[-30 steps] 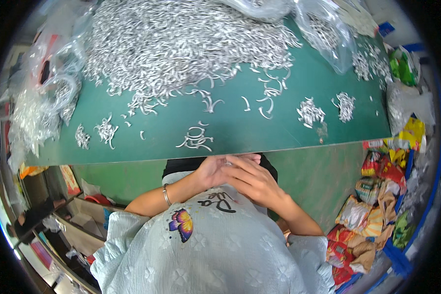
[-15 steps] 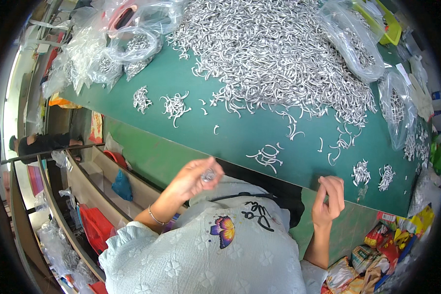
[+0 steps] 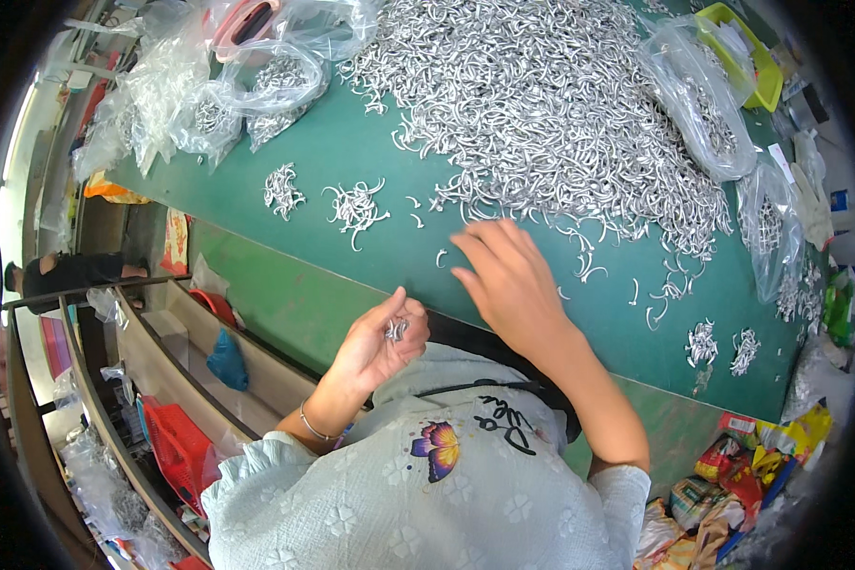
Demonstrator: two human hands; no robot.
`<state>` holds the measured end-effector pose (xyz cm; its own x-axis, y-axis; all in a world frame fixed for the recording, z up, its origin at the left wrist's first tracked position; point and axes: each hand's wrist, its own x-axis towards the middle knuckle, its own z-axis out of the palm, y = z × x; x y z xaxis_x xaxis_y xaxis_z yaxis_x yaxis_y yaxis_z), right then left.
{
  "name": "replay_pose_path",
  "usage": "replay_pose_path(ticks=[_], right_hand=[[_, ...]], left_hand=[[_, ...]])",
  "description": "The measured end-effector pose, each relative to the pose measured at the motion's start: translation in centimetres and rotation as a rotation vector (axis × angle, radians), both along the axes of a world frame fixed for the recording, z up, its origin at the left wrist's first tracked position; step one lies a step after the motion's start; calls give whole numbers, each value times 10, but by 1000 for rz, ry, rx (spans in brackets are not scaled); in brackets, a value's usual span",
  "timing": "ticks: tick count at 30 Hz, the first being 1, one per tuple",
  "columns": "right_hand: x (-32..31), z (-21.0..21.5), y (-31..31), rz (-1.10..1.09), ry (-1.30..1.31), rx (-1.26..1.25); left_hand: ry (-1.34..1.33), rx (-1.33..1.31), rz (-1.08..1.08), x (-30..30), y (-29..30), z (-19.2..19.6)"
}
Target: The person sorts small metal hooks by hand on a green work table, picking them up from a pile and gathering them in their palm.
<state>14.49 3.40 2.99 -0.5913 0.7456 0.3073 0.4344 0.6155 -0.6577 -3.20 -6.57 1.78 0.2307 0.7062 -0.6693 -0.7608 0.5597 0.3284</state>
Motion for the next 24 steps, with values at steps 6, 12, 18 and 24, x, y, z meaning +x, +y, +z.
replay_pose_path(ticks=[6, 12, 18, 24], right_hand=[[-60, -21, 26, -26, -294, 248], [-64, -23, 25, -36, -312, 284], [-67, -20, 25, -4, -433, 384], [-66, -11, 24, 78, -615, 498]], left_hand=[[-55, 112, -83, -5, -6, -12], [-113, 210, -10, -18, -9, -17], [430, 326, 588, -77, 32, 3], [708, 477, 693, -151, 83, -6]])
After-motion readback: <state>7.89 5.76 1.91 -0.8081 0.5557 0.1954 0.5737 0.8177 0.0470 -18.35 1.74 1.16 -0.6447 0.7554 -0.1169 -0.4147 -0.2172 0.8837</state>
